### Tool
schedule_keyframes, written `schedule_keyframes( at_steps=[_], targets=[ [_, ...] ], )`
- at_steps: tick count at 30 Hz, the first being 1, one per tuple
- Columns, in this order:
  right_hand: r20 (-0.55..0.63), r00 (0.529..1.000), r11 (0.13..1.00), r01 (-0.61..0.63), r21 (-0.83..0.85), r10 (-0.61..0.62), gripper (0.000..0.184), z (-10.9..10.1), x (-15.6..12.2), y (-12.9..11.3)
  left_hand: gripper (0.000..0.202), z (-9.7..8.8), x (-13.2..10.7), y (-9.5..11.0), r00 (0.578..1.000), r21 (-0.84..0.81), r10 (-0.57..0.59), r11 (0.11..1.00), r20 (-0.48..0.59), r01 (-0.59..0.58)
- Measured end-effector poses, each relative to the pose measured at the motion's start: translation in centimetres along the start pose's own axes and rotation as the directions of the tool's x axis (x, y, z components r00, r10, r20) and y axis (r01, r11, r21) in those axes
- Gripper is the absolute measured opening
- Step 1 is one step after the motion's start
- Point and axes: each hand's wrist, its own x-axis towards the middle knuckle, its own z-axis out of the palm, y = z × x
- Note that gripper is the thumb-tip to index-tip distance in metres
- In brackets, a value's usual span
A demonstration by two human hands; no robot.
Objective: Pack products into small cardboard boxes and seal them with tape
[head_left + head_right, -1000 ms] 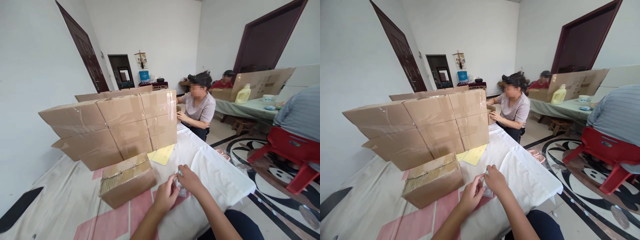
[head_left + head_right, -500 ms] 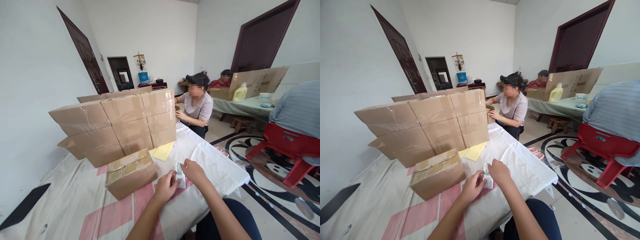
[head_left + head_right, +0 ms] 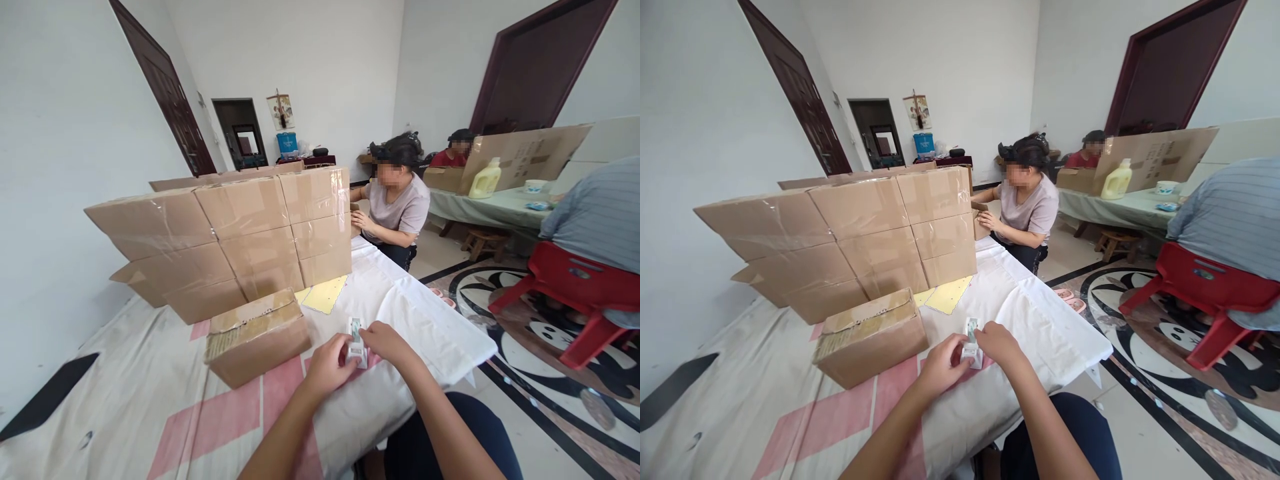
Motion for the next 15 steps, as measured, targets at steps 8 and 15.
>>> schedule_keyframes(
  at_steps=[8, 15],
  targets=[
    [-0.016, 0.999, 0.999, 0.029, 0.025, -0.028, 0.033, 0.05, -0.21, -0.1, 0.033, 0.3, -0.06, -0.25, 1.0, -0.023, -0.019, 1.0, -0.003, 0.019],
    [0.03, 0.999, 0.996, 0.039, 0.082, -0.041, 0.028, 0.31, -0.09, -0.1, 0.034, 0.37, -0.06, -0.46, 1.0, -0.028, -0.018, 0.999, 0.008, 0.018]
  ],
)
